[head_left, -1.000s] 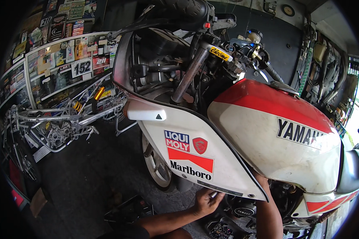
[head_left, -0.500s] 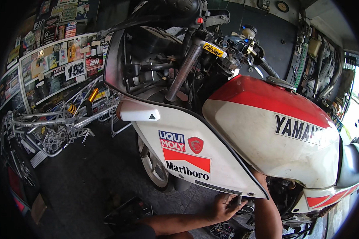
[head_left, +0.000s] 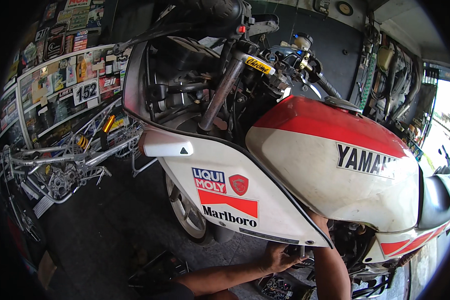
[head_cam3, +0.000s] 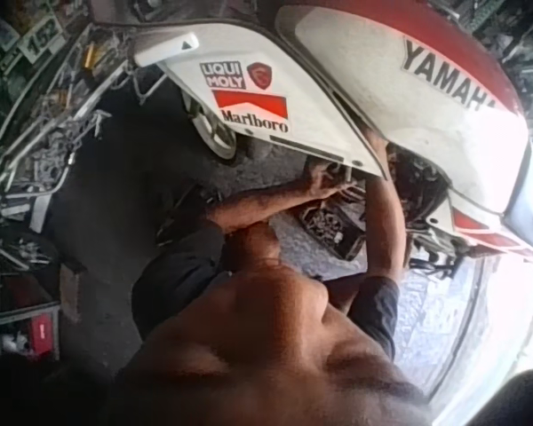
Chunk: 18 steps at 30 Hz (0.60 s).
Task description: The person disassembles parts of a motorcycle using a socket wrench and an impact wrench, wipes their hands with a cloth, and then fastens bolts onto the motorcycle using a hex wrench and a socket wrench.
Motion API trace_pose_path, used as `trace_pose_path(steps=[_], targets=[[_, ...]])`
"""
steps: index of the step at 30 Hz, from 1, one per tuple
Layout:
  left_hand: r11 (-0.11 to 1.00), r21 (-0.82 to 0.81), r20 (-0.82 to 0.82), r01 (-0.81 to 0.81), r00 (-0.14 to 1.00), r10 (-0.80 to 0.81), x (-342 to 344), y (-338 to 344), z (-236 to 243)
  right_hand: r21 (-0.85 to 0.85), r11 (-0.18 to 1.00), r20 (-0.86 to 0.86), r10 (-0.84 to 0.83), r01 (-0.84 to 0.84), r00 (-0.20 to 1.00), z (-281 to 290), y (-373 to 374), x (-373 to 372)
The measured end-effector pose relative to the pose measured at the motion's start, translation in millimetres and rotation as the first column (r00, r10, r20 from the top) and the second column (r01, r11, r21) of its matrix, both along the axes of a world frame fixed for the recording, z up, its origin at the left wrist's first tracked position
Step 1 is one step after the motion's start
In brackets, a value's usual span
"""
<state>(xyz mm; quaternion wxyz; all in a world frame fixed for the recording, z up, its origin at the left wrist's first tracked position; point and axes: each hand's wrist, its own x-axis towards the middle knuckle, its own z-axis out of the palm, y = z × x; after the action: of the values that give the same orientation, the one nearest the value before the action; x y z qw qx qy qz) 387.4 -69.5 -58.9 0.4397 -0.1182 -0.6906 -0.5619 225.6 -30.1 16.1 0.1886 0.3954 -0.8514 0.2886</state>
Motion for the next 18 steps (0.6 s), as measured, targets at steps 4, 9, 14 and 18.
trace_pose_path(steps=[4, 9, 14, 18], targets=[[0.991, 0.051, 0.026, 0.125, 0.992, -0.127, -15, -6, -14, 0.144, 0.989, 0.089, -0.038, 0.025, 0.995, 18, -4, 16], [0.987, -0.006, -0.122, 0.158, 0.98, -0.158, -34, -5, -40, 0.228, 0.965, 0.051, -0.141, 0.126, 0.989, -2, -2, 1], [0.986, -0.059, -0.075, 0.159, 0.984, -0.163, -35, 0, -32, 0.156, 0.985, -0.03, -0.063, 0.067, 0.998, -11, 6, -5], [0.993, -0.054, -0.172, 0.107, 0.978, -0.115, -28, -4, -16, 0.134, 0.99, -0.01, -0.042, 0.043, 0.999, -1, 7, -3]])
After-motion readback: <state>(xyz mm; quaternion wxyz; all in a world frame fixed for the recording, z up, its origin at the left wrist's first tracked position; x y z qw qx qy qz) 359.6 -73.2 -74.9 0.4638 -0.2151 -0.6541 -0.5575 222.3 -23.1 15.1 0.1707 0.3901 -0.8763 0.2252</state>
